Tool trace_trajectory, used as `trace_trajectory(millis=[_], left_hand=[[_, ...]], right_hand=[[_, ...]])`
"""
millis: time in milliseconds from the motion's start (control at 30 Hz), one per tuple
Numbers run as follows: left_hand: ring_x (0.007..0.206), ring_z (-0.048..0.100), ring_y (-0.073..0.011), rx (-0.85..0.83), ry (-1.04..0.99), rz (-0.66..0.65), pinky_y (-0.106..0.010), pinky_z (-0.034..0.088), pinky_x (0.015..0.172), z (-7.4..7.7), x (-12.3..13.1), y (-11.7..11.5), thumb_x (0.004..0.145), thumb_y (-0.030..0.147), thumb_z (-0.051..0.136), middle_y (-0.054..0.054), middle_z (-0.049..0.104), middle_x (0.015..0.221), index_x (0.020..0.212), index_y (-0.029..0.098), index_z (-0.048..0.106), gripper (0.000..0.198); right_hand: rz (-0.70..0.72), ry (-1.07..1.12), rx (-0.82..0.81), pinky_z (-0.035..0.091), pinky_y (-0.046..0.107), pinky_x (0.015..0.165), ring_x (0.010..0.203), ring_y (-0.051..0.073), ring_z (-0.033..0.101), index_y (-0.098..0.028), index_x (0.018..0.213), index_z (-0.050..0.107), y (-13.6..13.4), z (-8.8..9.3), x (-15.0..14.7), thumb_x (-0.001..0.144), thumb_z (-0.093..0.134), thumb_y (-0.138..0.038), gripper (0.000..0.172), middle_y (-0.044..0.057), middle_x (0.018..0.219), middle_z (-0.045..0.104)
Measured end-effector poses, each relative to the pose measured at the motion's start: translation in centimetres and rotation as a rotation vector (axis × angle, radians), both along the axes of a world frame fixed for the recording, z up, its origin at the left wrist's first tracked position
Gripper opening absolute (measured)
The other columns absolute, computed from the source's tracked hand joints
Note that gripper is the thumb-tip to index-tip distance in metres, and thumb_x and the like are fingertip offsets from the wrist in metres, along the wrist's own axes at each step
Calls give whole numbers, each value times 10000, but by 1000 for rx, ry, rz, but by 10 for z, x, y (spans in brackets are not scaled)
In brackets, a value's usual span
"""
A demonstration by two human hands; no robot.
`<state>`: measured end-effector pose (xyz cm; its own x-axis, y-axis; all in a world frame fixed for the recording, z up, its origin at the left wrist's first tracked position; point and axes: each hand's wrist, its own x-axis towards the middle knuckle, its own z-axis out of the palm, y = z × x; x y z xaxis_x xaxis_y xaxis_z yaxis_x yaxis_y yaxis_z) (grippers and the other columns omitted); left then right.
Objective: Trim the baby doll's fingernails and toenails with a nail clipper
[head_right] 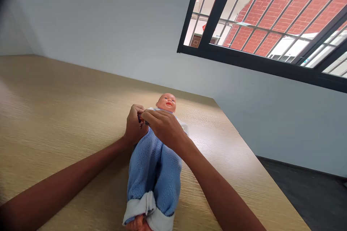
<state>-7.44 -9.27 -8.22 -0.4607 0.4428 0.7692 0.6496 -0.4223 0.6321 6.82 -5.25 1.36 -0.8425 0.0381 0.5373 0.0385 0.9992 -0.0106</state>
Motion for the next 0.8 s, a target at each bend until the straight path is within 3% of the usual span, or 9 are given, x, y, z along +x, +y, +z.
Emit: trace_trajectory(millis=[200,267,367,433,633,800], left_hand=[[667,502,-134,0,17,10,-265,407,597,1,0,-1,793,132,587,12,528,823,904,224,401,235],[671,502,-134,-3,31,17,-270,409,605,2,0,-2,819,150,580,3,537,851,918,221,412,208],[687,505,-139,-10,50,36,-281,413,623,3,0,-3,890,191,544,-4,532,866,914,219,423,127],[700,507,-144,-14,63,45,-287,415,633,4,-1,-3,918,213,529,-4,522,860,911,218,428,102],[709,493,-147,-7,96,46,-286,423,644,4,-2,-6,939,229,521,-5,495,858,928,214,443,80],[777,510,-166,6,144,32,-299,444,688,4,-5,-12,932,231,533,-20,515,890,943,211,471,67]], right_hand=[[6,89,-160,454,300,665,731,151,620,-225,923,622,1,-8,-1,933,507,-112,161,15,861,708],[-12,191,-278,514,302,690,746,151,662,-243,995,606,4,-17,-3,945,561,-191,84,13,901,715],[-75,406,-495,583,293,630,691,130,696,-251,1158,480,11,-31,-8,991,534,-329,192,43,1024,696],[-103,506,-623,601,282,576,636,115,696,-250,1168,417,14,-38,-11,1013,479,-373,207,50,1043,673],[-54,483,-829,623,297,565,553,138,689,-244,1087,462,15,-41,-11,962,558,-459,267,-40,731,637],[-36,458,-837,576,280,486,521,155,681,-246,1088,501,11,-43,-10,898,643,-475,330,-46,678,625]])
